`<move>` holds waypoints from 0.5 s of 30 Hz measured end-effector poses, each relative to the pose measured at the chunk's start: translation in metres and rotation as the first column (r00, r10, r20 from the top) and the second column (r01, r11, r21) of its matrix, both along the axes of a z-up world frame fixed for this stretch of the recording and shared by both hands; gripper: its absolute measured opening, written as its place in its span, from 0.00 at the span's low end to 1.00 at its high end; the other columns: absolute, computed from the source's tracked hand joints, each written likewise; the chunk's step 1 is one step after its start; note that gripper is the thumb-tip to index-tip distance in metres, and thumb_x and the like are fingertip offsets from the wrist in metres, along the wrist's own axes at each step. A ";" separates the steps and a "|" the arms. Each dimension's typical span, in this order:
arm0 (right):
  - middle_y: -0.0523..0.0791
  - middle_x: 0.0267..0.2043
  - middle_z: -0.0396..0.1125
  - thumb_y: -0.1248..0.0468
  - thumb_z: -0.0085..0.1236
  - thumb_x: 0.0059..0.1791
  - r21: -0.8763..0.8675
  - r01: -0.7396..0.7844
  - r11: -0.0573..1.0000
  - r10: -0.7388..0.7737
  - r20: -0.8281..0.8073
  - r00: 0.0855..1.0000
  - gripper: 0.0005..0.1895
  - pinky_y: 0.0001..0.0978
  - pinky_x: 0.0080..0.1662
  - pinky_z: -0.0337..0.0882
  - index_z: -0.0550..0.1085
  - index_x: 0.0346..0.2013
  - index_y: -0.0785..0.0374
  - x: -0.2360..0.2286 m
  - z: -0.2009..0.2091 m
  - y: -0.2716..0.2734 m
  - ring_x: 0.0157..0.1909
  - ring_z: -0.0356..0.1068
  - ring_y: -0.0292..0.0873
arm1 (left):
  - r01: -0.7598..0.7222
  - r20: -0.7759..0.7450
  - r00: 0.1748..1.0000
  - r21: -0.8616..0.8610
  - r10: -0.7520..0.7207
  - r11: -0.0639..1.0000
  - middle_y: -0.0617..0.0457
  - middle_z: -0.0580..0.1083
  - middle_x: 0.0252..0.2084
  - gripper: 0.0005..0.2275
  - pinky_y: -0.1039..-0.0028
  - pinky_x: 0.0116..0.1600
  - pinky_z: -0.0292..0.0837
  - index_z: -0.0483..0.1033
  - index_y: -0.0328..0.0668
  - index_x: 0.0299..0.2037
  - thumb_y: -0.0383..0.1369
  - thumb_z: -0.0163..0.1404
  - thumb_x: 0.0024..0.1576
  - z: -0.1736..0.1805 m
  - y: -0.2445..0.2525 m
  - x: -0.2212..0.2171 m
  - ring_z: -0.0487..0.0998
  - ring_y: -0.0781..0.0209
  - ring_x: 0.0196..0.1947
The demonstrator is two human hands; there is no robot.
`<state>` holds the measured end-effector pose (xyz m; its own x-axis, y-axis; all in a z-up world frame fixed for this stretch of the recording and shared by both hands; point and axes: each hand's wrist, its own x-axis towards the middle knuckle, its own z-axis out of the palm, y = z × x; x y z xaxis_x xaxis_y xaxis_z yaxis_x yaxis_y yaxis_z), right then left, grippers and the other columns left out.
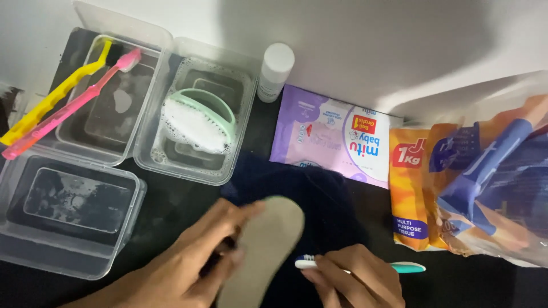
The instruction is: The person is cleaning a shoe insole by scrubbing it with a toothbrush and soapy water.
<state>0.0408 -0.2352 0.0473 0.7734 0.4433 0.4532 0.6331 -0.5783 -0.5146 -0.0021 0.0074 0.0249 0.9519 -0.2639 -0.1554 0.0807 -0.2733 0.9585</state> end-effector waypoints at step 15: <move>0.40 0.32 0.65 0.67 0.56 0.56 -0.261 -0.538 0.801 0.549 -0.035 0.835 0.05 0.30 0.26 0.56 0.76 0.36 0.57 -0.015 -0.045 0.003 0.27 0.61 0.39 | 0.065 0.502 0.681 0.683 -0.533 0.727 0.44 0.59 0.76 0.32 0.46 0.73 0.49 0.60 0.35 0.71 0.48 0.49 0.61 -0.038 0.003 0.005 0.59 0.45 0.75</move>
<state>0.0256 -0.2317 0.0023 0.3547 0.8874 0.2945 0.8992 -0.2374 -0.3676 0.0026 0.0101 -0.0127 0.7446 -0.6318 0.2154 -0.6618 -0.6565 0.3620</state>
